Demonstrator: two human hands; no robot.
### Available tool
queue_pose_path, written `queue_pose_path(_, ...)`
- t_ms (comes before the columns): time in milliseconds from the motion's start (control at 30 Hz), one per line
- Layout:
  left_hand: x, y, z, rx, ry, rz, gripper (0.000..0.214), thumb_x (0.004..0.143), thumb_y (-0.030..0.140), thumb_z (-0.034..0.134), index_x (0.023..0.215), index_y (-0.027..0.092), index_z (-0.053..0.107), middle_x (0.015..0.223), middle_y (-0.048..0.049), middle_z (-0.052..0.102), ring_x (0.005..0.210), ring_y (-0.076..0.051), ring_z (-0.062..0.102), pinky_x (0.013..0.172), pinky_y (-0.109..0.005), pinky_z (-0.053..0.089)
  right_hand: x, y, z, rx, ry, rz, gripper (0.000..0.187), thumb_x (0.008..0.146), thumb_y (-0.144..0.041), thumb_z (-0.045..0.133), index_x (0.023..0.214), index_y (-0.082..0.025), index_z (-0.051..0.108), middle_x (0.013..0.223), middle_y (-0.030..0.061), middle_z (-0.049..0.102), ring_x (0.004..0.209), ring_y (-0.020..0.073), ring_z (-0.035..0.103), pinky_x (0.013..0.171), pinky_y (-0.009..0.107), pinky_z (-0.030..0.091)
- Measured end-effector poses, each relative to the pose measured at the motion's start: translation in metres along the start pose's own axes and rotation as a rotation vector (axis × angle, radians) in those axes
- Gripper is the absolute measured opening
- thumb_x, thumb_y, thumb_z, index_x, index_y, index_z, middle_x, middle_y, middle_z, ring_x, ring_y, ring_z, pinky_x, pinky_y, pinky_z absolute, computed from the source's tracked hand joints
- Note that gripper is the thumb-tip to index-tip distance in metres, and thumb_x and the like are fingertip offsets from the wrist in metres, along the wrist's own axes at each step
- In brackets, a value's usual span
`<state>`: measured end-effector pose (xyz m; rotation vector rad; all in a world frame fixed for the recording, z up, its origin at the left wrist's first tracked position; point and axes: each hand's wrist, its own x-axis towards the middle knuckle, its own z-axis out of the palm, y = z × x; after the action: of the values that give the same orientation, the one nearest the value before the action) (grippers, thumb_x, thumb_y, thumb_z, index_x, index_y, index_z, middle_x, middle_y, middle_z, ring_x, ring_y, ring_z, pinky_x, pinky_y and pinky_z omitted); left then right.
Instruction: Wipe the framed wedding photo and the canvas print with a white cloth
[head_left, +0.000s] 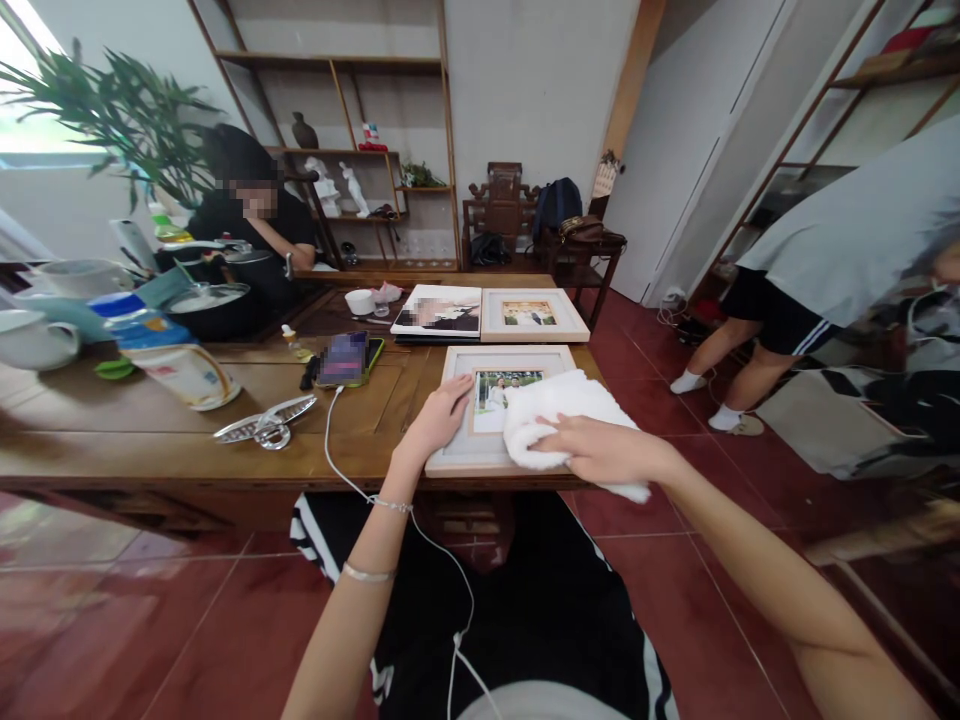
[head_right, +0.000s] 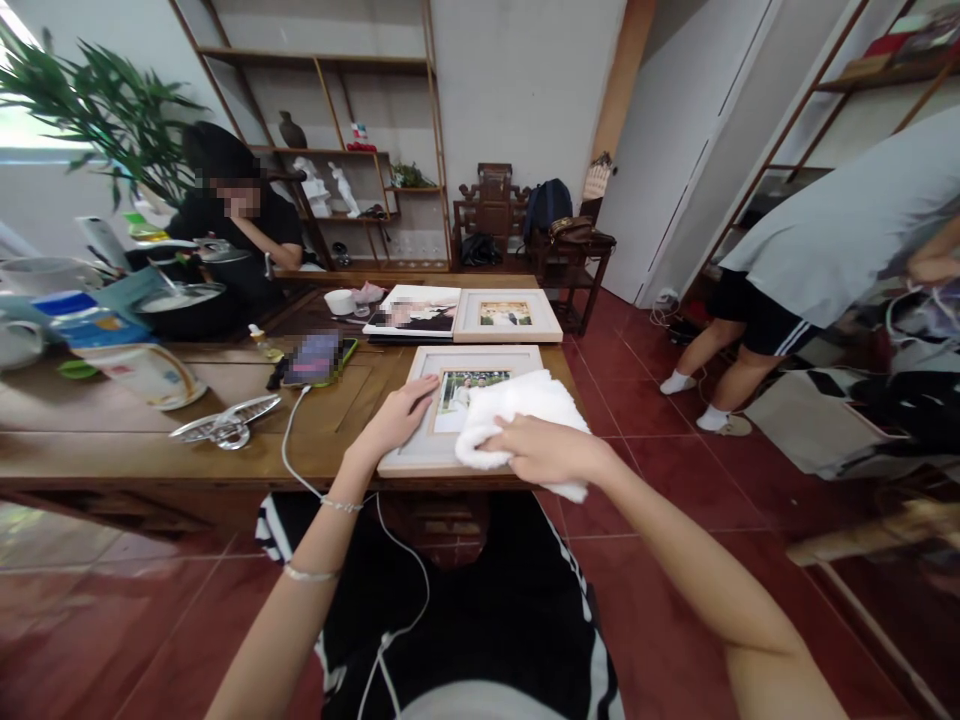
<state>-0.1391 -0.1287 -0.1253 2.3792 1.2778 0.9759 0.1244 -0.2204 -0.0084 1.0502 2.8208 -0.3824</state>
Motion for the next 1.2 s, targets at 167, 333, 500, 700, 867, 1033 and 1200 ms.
queue_pose_path(167,0.000,0.000,0.000,0.010,-0.004,0.005,0.044,0.095,0.022,0.040,0.131,0.008,0.061,0.142,-0.0142,0.056,0.137,-0.025,0.049,0.119,-0.044,0.034,-0.028,0.018,-0.028,0.132,0.253,0.000,0.021,0.085,-0.017,0.051,0.097,-0.015,0.068,0.090,0.0070,0.071,0.078,0.0212,0.065,0.073,0.032,0.050)
queue_pose_path(333,0.000,0.000,0.000,0.024,-0.001,0.011,0.043,0.095,0.021,0.040,0.131,0.010,0.061,0.142,-0.0136,0.056,0.136,-0.024,0.049,0.118,-0.045,0.035,0.030,0.066,-0.038,-0.113,0.826,0.319,0.058,0.081,0.000,0.042,0.137,-0.012,0.048,0.137,0.0185,0.055,0.123,0.0317,0.055,0.098,0.043,0.046)
queue_pose_path(500,0.001,-0.002,0.001,0.035,-0.003,0.029,0.043,0.095,0.021,0.040,0.131,0.008,0.061,0.142,-0.0157,0.056,0.136,-0.025,0.049,0.118,-0.046,0.036,0.123,0.074,-0.030,-0.222,0.640,0.176,0.066,0.075,0.009,0.038,0.136,-0.011,0.052,0.151,0.0186,0.043,0.137,0.0309,0.042,0.107,0.045,0.038)
queue_pose_path(700,0.002,-0.004,0.002,0.039,-0.009,0.040,0.040,0.095,0.021,0.040,0.128,0.013,0.063,0.139,-0.0123,0.060,0.135,-0.025,0.051,0.117,-0.047,0.037,0.163,0.056,-0.004,-0.226,0.283,0.011,0.065,0.078,0.000,0.049,0.141,-0.017,0.052,0.122,0.0118,0.067,0.107,0.0239,0.061,0.088,0.032,0.045)
queue_pose_path(867,0.001,-0.004,0.003,0.024,-0.015,0.038,0.044,0.096,0.023,0.040,0.132,0.008,0.060,0.143,-0.0151,0.056,0.137,-0.025,0.048,0.118,-0.043,0.035,0.133,0.069,-0.006,-0.278,0.214,0.154,0.065,0.079,0.000,0.045,0.142,-0.014,0.050,0.120,0.0160,0.067,0.110,0.0277,0.059,0.085,0.034,0.043)
queue_pose_path(1033,0.000,-0.004,0.004,0.023,-0.001,0.021,0.044,0.097,0.025,0.039,0.133,0.010,0.060,0.143,-0.0141,0.055,0.137,-0.025,0.049,0.119,-0.045,0.035,0.082,0.092,-0.018,-0.327,0.150,0.321,0.062,0.077,0.000,0.045,0.136,-0.016,0.056,0.113,0.0158,0.069,0.102,0.0272,0.062,0.074,0.032,0.039)
queue_pose_path(1200,0.000,-0.003,0.004,0.023,0.006,0.017,0.044,0.096,0.024,0.039,0.132,0.010,0.060,0.143,-0.0131,0.056,0.137,-0.024,0.049,0.119,-0.043,0.034,0.045,0.107,-0.023,-0.341,0.132,0.452,0.053,0.078,-0.001,0.043,0.127,-0.012,0.062,0.111,0.0202,0.068,0.098,0.0303,0.062,0.070,0.033,0.036)
